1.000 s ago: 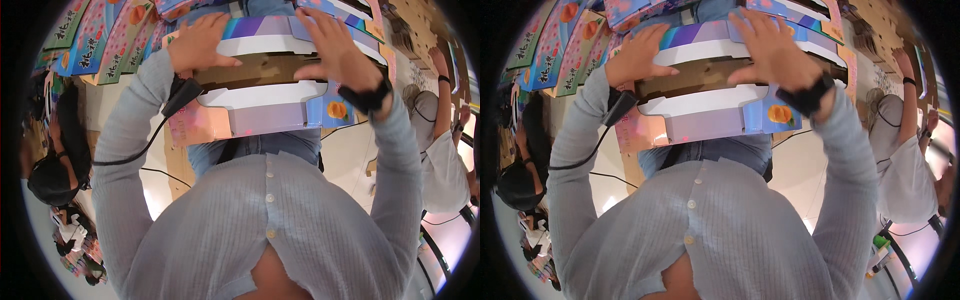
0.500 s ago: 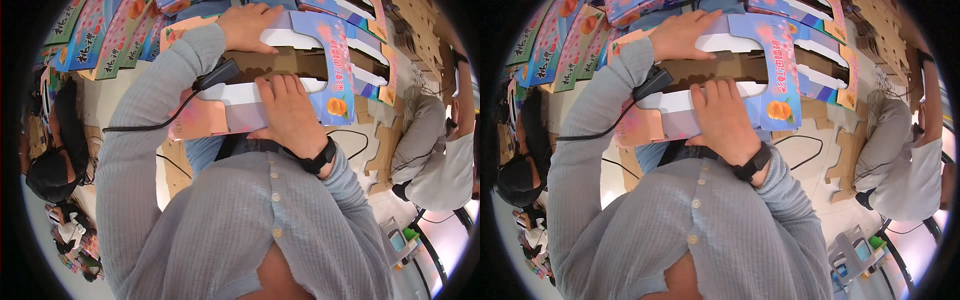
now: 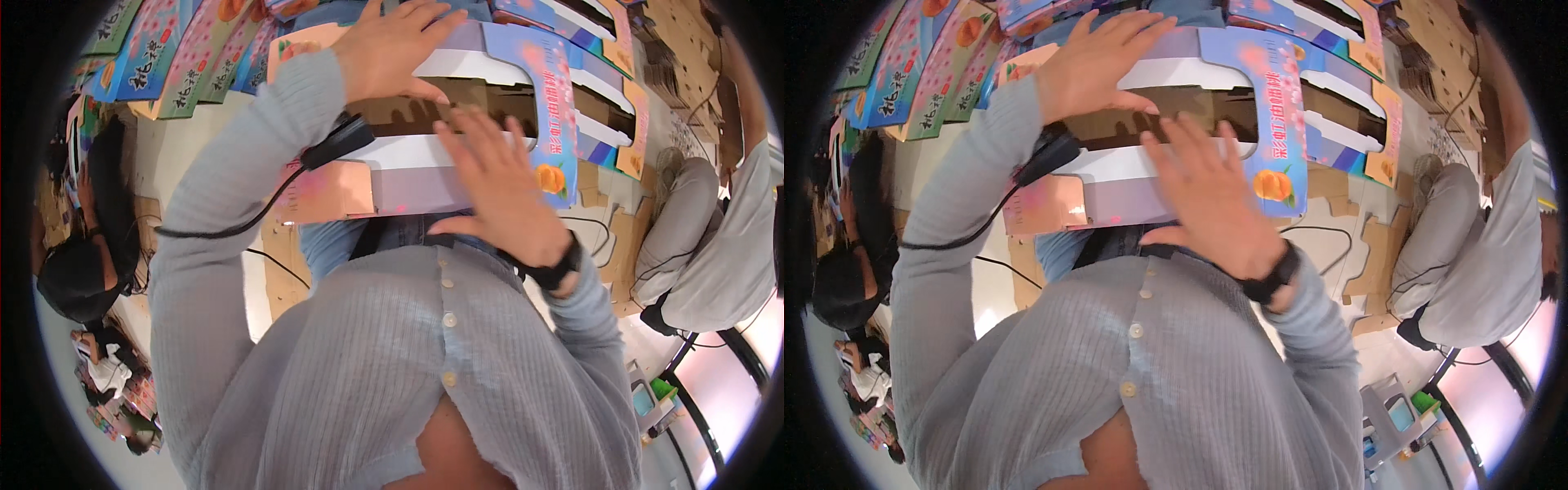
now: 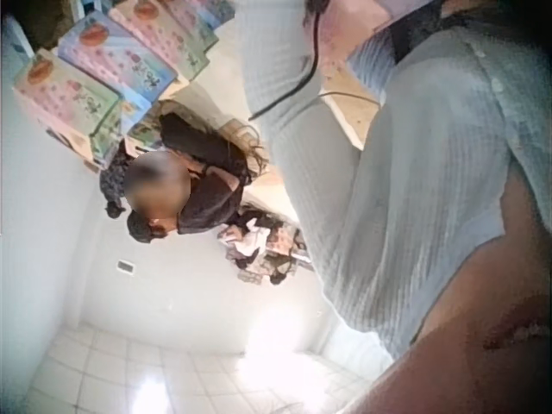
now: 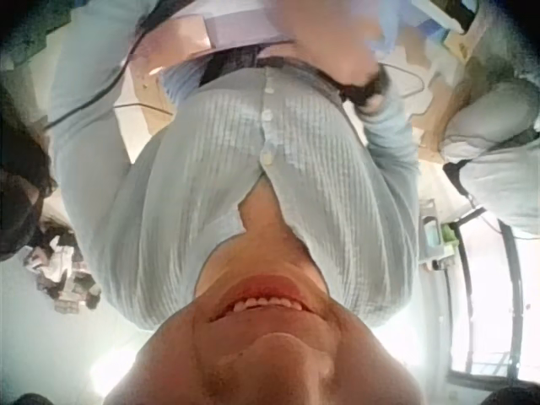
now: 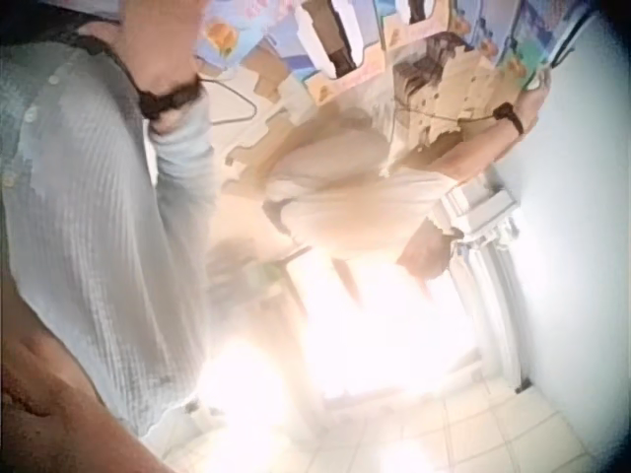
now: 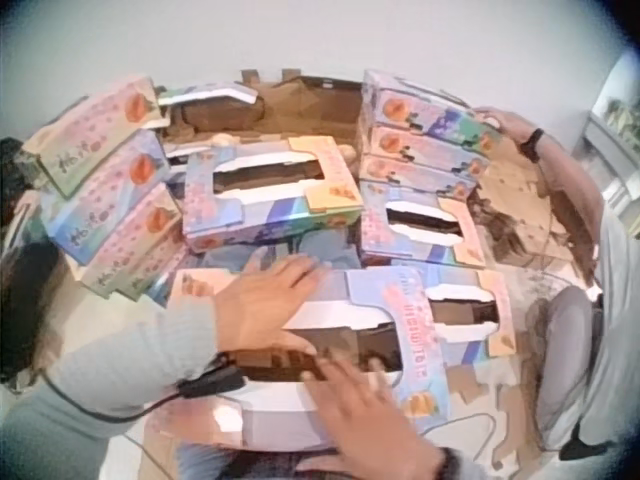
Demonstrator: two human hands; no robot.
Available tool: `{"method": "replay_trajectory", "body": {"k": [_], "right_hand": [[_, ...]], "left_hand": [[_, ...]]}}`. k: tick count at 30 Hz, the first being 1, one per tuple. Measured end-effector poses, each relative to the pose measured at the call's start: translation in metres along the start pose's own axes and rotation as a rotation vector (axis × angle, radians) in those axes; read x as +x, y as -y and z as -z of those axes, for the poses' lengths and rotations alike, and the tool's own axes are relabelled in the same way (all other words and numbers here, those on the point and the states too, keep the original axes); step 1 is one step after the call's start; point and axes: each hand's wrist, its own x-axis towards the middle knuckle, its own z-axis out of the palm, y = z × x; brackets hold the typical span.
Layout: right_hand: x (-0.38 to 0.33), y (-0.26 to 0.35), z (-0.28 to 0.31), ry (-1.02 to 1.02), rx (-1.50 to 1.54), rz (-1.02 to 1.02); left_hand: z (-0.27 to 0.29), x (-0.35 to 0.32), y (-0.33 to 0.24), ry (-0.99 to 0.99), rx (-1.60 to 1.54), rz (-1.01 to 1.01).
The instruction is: Assembling and folding cardboard boxes for peach packaging.
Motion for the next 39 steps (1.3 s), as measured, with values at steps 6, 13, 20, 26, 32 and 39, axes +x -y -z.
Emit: {"method": "replay_trajectory", "body": {"k": [6,13,20,26,32,39], "right_hand": [[-0.034,-0.066,0.038,0.086,-0.090,-0.035],[-0.025,-0.076,0.025,0.184,-0.041,0.058],[-0.021,-0.070,0.012,0.266,-0.075,-0.060],[-0.034,-0.079,0.023,0.090,0.019,-0.025],[-0.087,-0.101,-0.020,-0.489,0.463,-0.502],[-0.103,-0.113,-0.023,-0.376,1.036,-0.614]], "left_hand": [[0.055,-0.082,-0.011,0.257,-0.530,0.000],[0.044,-0.118,-0.035,0.378,-0.327,-0.045],[0.048,-0.110,-0.046,0.559,-0.278,0.005],[0.054,-0.107,-0.028,0.285,-0.429,-0.078],[0.043,-0.173,-0.021,0.029,-0.349,0.316],[0.024,-0.189,-0.031,-0.213,-0.736,0.654]]}}
